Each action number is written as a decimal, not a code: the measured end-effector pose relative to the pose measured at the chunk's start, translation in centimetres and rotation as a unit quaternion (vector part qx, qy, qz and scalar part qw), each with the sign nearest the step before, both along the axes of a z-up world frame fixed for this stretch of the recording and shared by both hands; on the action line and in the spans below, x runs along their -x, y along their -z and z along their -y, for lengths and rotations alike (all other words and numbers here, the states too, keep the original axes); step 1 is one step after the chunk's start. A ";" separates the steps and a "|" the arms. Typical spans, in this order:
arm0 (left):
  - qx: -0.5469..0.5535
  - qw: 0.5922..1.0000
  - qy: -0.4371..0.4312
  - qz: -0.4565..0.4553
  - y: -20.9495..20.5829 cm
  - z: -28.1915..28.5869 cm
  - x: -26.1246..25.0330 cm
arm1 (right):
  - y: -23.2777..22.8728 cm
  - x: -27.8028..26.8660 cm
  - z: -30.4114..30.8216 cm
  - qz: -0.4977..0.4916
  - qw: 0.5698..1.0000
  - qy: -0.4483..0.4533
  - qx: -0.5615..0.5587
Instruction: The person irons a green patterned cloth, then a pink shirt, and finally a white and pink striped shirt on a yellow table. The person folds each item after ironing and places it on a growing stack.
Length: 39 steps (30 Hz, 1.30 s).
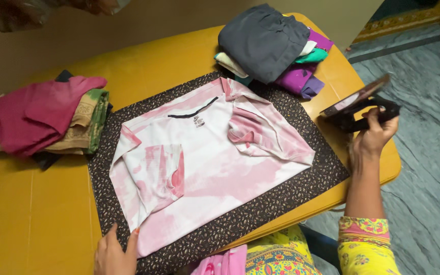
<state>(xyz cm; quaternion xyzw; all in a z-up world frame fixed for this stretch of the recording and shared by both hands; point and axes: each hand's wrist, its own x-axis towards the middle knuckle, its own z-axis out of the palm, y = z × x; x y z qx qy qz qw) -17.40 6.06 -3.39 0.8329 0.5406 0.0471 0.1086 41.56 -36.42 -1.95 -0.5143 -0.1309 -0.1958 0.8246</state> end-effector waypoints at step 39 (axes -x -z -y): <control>0.266 0.751 -0.085 0.598 -5.2 0.4 -3.0 | -5.7 11.3 -7.4 -0.222 0.938 -0.210 0.162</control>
